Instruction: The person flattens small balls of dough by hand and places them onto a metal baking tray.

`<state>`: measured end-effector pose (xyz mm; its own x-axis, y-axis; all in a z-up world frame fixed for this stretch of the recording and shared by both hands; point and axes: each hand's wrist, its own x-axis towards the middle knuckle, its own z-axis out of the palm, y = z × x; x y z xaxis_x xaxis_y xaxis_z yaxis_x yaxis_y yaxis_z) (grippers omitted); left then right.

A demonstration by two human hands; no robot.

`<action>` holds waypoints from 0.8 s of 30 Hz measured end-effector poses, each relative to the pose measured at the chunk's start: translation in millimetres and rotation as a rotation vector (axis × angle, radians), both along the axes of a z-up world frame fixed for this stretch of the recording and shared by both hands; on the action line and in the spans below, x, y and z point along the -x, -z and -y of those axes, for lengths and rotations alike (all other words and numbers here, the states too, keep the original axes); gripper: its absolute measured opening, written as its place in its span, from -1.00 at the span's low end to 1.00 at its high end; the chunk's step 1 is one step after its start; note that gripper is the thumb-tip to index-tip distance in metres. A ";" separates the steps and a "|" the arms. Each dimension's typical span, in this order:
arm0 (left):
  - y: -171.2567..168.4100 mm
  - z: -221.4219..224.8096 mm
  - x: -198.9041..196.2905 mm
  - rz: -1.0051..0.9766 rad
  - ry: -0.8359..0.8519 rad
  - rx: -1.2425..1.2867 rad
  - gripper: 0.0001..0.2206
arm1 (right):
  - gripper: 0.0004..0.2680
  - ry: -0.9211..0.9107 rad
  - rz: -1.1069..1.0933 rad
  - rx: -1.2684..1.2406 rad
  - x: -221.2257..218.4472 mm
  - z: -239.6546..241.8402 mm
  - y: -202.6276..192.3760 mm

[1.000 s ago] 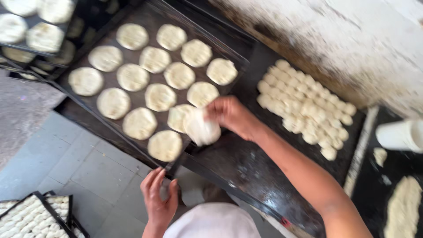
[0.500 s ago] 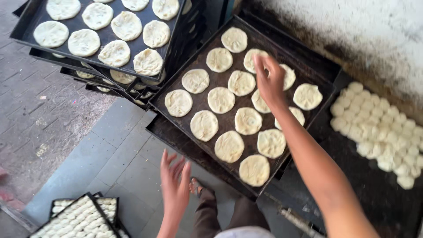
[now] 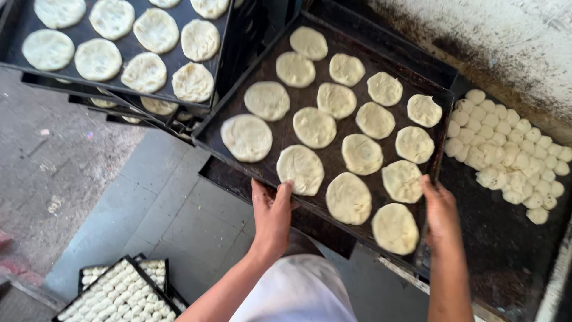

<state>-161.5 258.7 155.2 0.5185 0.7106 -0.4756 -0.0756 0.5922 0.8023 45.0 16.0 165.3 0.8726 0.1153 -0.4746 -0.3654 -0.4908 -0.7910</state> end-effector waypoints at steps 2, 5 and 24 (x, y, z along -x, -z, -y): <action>-24.4 -6.2 1.0 0.120 -0.012 -0.119 -0.57 | -0.56 0.052 -0.166 -0.220 4.2 -10.3 -28.5; -56.9 -36.9 17.4 0.214 0.002 -0.201 -0.54 | -0.63 0.232 -0.094 0.002 46.6 -51.4 -46.2; 33.6 -513.6 96.0 0.174 0.105 -0.385 -0.62 | -0.77 0.084 0.276 -0.724 160.0 -487.9 -36.9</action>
